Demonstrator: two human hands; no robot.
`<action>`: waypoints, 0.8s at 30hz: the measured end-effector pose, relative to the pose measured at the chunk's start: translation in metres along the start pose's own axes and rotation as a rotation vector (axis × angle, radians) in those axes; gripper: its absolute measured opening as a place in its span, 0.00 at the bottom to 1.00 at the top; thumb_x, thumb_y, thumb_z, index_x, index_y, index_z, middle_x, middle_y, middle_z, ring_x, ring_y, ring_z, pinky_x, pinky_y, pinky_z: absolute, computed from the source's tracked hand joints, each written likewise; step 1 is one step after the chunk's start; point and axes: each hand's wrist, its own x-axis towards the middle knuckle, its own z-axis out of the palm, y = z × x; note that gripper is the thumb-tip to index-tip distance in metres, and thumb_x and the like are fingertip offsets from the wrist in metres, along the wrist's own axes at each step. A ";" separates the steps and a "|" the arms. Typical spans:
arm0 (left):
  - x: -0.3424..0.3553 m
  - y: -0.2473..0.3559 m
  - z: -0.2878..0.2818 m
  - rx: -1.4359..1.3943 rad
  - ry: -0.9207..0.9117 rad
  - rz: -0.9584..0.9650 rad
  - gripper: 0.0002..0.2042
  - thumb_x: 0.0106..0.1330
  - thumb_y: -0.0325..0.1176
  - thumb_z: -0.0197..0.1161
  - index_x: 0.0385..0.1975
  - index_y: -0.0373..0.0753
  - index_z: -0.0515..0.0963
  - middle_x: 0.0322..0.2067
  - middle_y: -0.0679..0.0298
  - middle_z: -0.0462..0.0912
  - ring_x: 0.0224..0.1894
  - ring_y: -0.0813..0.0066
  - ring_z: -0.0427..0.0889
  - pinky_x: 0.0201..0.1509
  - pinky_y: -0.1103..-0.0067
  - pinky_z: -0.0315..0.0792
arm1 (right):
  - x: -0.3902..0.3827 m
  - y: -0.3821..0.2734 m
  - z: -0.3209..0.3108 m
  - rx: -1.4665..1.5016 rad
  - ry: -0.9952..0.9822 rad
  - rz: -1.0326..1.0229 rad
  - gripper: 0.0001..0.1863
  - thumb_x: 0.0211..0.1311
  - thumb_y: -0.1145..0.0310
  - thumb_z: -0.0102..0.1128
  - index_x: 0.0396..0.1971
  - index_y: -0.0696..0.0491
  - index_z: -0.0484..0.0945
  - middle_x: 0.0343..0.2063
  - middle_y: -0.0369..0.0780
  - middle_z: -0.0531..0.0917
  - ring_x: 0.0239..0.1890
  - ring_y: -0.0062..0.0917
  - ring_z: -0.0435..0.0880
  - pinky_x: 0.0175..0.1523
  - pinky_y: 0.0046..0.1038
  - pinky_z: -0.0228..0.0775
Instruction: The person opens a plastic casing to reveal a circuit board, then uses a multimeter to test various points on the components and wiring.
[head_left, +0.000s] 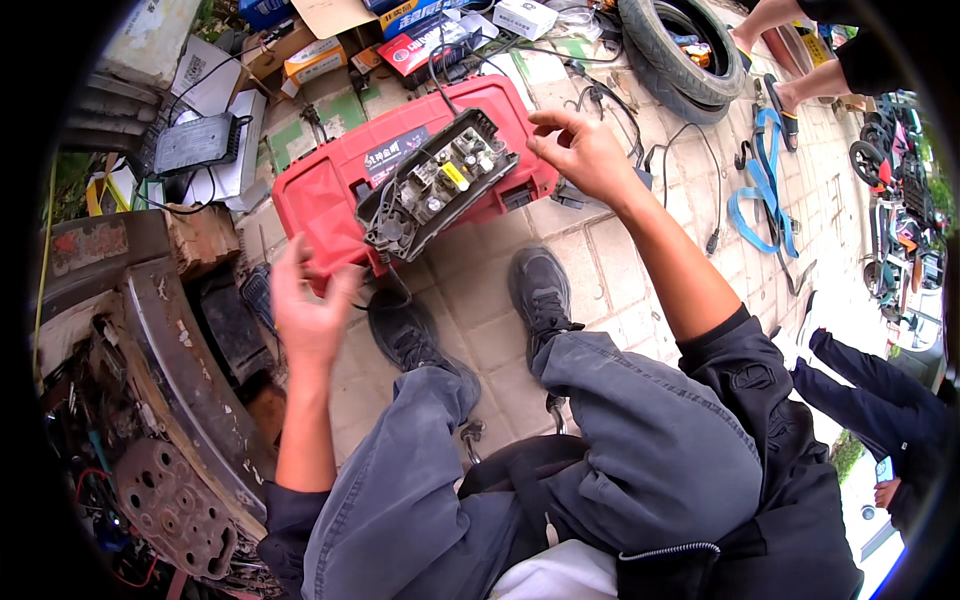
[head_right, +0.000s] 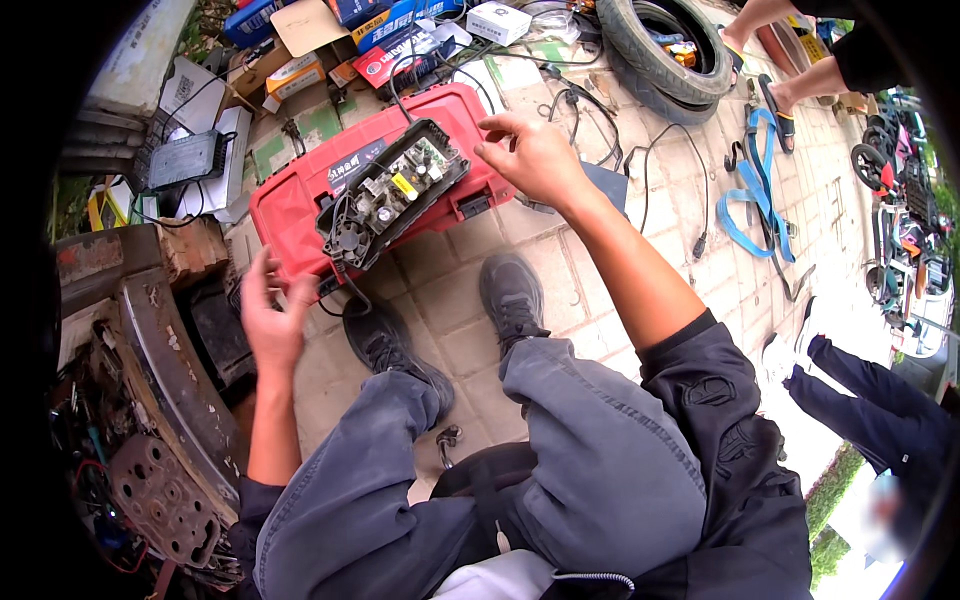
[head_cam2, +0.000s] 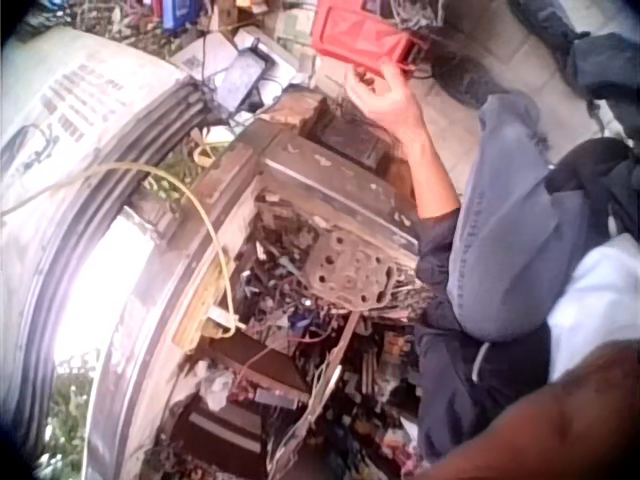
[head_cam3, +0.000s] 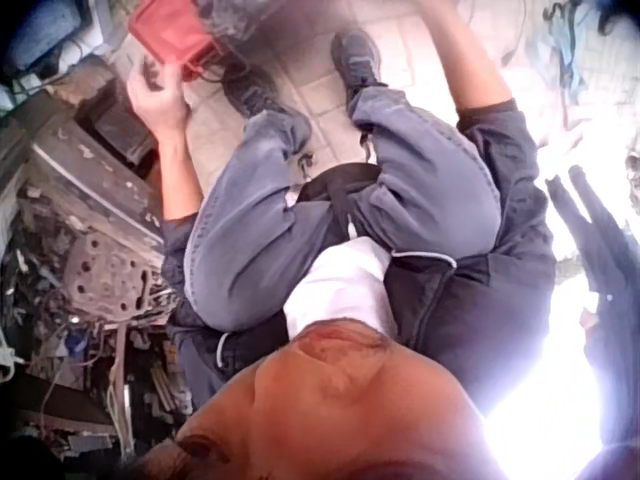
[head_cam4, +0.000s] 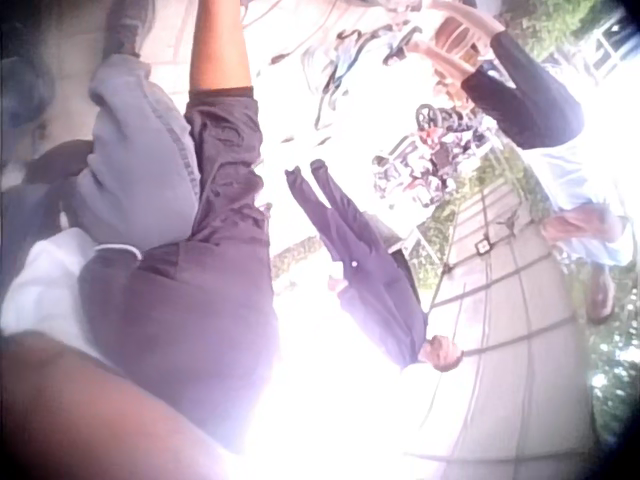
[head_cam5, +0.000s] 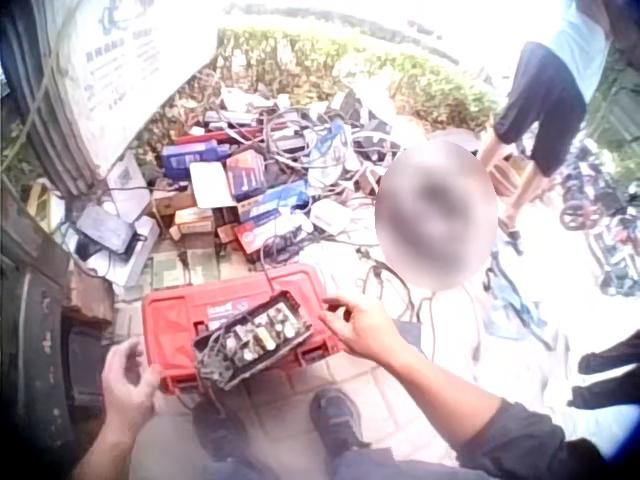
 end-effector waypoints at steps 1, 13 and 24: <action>-0.005 0.026 0.010 0.041 -0.074 0.016 0.42 0.52 0.45 0.74 0.64 0.32 0.62 0.48 0.56 0.75 0.42 0.66 0.76 0.50 0.71 0.71 | -0.001 0.004 0.003 0.042 -0.050 0.018 0.20 0.58 0.65 0.67 0.49 0.58 0.80 0.34 0.39 0.86 0.30 0.19 0.80 0.38 0.23 0.74; 0.001 0.018 0.005 -0.223 -0.110 -0.214 0.30 0.60 0.22 0.60 0.64 0.31 0.62 0.40 0.56 0.81 0.38 0.67 0.81 0.43 0.74 0.75 | -0.029 -0.029 0.040 0.402 -0.220 -0.005 0.19 0.61 0.77 0.62 0.53 0.61 0.75 0.41 0.42 0.81 0.38 0.21 0.84 0.42 0.23 0.77; 0.039 -0.011 -0.042 -0.280 -0.033 -0.272 0.13 0.66 0.28 0.61 0.47 0.29 0.79 0.33 0.68 0.81 0.34 0.84 0.75 0.40 0.83 0.71 | -0.007 -0.027 0.028 0.094 -0.141 -0.186 0.19 0.53 0.78 0.60 0.47 0.55 0.78 0.36 0.44 0.80 0.35 0.35 0.81 0.42 0.31 0.74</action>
